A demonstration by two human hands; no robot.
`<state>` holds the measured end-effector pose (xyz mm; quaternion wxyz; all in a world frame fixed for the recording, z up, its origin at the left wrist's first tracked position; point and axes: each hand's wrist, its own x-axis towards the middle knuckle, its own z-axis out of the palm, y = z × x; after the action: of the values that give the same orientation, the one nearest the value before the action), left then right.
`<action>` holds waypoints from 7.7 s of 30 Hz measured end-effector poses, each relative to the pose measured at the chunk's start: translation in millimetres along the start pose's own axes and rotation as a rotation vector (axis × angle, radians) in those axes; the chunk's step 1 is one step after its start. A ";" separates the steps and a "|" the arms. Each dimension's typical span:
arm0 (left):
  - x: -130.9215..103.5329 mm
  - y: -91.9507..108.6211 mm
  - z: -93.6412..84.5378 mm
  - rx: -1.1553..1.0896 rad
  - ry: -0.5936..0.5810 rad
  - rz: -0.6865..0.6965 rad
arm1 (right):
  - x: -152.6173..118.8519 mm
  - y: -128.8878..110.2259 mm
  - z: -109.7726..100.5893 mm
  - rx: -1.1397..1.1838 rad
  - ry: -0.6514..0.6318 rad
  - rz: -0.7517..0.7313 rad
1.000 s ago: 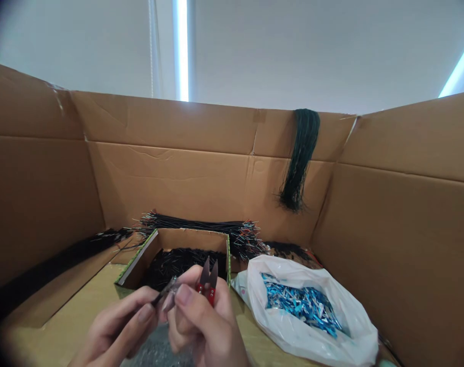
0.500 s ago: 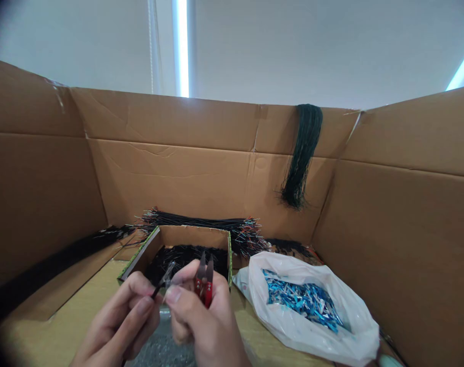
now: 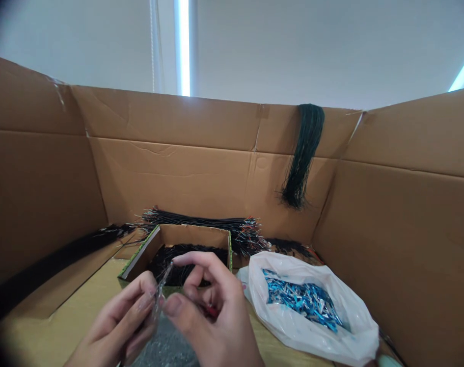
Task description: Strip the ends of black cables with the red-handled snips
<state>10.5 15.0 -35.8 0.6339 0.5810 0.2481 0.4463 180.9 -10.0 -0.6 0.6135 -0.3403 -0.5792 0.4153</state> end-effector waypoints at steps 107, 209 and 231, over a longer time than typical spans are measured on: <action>1.6 16.0 -5.1 0.907 -0.178 -0.009 | -35.7 12.6 -19.4 -0.973 -0.031 -0.208; -9.8 -47.9 -25.1 1.162 -0.296 -0.312 | -32.7 80.0 -29.8 -1.163 -0.545 0.248; -25.3 -56.8 -19.8 1.387 -0.141 -0.036 | -37.9 55.2 -42.3 -0.913 -0.460 0.456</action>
<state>-2.4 7.8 -99.4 0.1385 0.8750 0.4438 0.1355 217.1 -18.1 -70.5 0.1563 -0.5885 -0.7309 0.3082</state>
